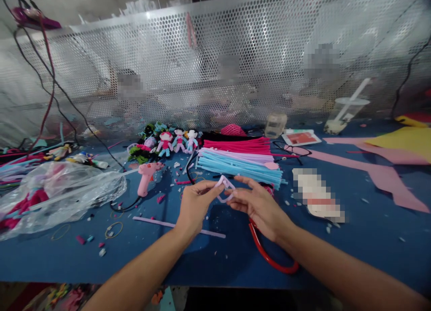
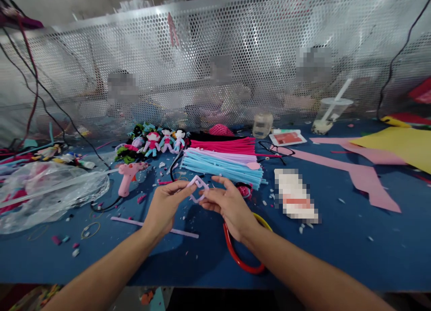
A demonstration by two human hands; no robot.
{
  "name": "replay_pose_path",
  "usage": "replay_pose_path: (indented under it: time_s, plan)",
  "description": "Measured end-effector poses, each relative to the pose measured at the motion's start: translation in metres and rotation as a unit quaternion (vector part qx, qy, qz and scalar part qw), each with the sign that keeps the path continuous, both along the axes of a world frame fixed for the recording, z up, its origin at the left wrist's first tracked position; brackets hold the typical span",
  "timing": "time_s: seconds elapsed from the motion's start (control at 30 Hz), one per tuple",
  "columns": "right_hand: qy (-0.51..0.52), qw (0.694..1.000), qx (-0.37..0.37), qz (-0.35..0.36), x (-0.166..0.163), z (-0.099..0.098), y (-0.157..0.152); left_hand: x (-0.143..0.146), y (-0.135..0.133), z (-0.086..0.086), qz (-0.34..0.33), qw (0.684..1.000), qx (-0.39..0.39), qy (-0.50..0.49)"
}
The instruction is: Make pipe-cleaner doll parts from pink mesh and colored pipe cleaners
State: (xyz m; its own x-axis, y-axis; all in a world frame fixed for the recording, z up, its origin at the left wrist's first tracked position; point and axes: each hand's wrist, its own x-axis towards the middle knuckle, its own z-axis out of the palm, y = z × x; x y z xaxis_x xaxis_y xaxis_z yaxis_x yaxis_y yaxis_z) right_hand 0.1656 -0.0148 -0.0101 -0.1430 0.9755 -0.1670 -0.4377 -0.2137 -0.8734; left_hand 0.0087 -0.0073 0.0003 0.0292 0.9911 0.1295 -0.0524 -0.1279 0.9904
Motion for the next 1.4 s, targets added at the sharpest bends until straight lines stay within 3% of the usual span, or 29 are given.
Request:
replay_pose_path:
  time_s: [0.1, 0.17, 0.33, 0.47, 0.57, 0.77, 0.9, 0.97, 1.4]
  plan:
    - [-0.035, 0.984, 0.057, -0.167, 0.010, 0.005, 0.005, -0.003, 0.004, -0.001, 0.042, 0.999, 0.012, -0.029]
    - [-0.062, 0.967, 0.109, -0.221, 0.017, 0.012, 0.009, -0.006, 0.008, -0.002, 0.062, 0.997, 0.005, -0.041]
    - [-0.046, 0.972, 0.135, -0.189, 0.022, 0.023, 0.007, -0.010, 0.011, -0.002, 0.035, 0.998, -0.025, -0.046]
    - [-0.056, 0.969, 0.142, -0.195, 0.017, 0.021, 0.003, -0.010, 0.008, -0.001, 0.039, 0.998, -0.004, -0.042]
    - [-0.077, 0.972, 0.162, -0.150, 0.015, 0.017, 0.002, -0.009, 0.007, -0.002, 0.034, 0.999, 0.002, -0.040]
    - [-0.082, 0.982, 0.110, -0.133, 0.010, 0.009, 0.000, -0.006, 0.007, -0.006, -0.005, 0.999, -0.017, -0.044]
    - [-0.056, 0.995, 0.087, -0.011, 0.000, 0.005, -0.004, -0.002, 0.004, -0.005, -0.039, 0.998, -0.021, -0.052]
    - [-0.048, 0.994, 0.093, 0.018, -0.005, 0.002, -0.006, 0.000, 0.002, -0.006, -0.059, 0.997, -0.015, -0.051]
    - [-0.033, 0.995, 0.091, -0.005, -0.008, -0.002, -0.007, 0.001, -0.002, -0.005, -0.098, 0.993, 0.017, 0.062]
